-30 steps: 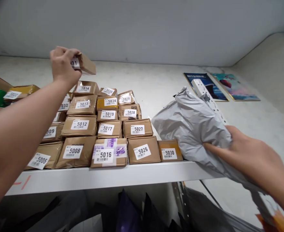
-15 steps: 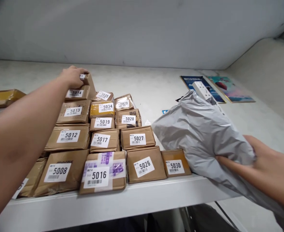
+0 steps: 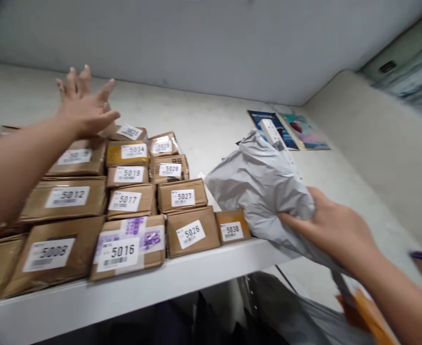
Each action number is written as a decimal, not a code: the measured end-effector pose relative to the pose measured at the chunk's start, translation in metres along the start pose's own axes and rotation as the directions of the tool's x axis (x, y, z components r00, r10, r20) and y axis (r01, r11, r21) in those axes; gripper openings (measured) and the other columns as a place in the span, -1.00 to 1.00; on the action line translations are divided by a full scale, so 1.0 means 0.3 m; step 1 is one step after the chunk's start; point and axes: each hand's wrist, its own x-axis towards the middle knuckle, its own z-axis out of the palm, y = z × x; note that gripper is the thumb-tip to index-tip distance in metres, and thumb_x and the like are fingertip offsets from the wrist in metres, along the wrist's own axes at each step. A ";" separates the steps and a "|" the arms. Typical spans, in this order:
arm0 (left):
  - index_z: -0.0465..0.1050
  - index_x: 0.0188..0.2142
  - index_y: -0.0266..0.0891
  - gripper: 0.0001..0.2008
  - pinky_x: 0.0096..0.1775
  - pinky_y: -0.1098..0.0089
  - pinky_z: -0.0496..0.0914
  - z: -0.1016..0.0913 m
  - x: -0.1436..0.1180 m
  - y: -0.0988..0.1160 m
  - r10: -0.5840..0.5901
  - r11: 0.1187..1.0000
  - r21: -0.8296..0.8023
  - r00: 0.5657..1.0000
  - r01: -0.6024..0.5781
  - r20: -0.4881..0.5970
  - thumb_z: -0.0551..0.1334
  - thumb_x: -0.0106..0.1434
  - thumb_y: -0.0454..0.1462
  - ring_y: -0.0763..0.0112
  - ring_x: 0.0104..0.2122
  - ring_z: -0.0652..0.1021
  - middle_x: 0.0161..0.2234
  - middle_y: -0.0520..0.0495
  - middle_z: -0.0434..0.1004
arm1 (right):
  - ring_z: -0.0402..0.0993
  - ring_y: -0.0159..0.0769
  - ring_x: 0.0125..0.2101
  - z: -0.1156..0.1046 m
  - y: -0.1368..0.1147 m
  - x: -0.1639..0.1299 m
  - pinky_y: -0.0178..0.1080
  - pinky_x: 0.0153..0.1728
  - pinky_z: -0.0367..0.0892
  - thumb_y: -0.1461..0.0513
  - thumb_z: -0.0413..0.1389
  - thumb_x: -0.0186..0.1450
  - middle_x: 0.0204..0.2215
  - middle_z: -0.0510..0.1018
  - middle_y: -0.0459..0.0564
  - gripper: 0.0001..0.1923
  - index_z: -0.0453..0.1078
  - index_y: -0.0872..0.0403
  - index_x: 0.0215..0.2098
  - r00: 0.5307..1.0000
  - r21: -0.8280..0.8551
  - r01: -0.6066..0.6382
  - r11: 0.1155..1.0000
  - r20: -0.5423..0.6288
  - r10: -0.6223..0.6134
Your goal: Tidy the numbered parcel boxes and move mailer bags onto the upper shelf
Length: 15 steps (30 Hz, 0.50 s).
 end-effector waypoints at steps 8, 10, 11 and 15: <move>0.50 -0.16 -0.26 -0.63 0.14 0.07 0.10 0.073 -0.393 0.762 0.719 0.692 -0.258 0.611 -0.675 0.329 0.11 0.18 -0.09 0.15 -0.11 0.47 -0.14 -0.19 0.52 | 0.48 0.06 -0.23 -0.040 -0.052 -0.045 -0.22 -0.42 0.18 -0.08 0.04 0.12 -0.28 0.57 0.10 -0.47 0.25 -0.01 -0.02 1.000 -0.052 0.024 0.998 0.006 -0.024; 0.52 -0.16 -0.28 -0.66 0.08 0.14 0.18 0.095 -0.459 0.889 0.684 0.720 -0.266 0.593 -0.641 0.425 0.13 0.18 -0.15 0.12 -0.08 0.47 -0.13 -0.25 0.54 | 0.49 0.04 -0.26 -0.039 -0.045 -0.045 -0.23 -0.45 0.16 -0.08 0.05 0.11 -0.31 0.58 0.10 -0.48 0.27 0.00 -0.05 1.000 -0.057 0.024 0.998 -0.008 -0.024; 0.51 -0.14 -0.30 -0.64 0.06 0.11 0.19 0.107 -0.473 0.932 0.636 0.759 -0.246 0.608 -0.602 0.475 0.12 0.19 -0.14 0.06 -0.05 0.46 -0.10 -0.29 0.53 | 0.49 0.04 -0.27 -0.039 -0.043 -0.044 -0.23 -0.46 0.15 -0.08 0.05 0.11 -0.32 0.58 0.10 -0.49 0.27 0.00 -0.06 1.000 -0.055 0.021 0.998 -0.009 -0.021; 0.40 0.04 -0.26 -0.50 0.11 -0.16 0.04 0.157 -0.443 0.999 0.498 0.851 -0.207 0.619 -0.482 0.608 0.10 0.18 -0.06 -0.14 -0.03 0.46 -0.01 -0.36 0.48 | 0.50 0.04 -0.26 -0.040 -0.027 -0.031 -0.24 -0.47 0.14 -0.08 0.06 0.09 -0.31 0.58 0.10 -0.48 0.28 -0.01 -0.06 1.000 -0.018 0.009 1.000 -0.008 -0.009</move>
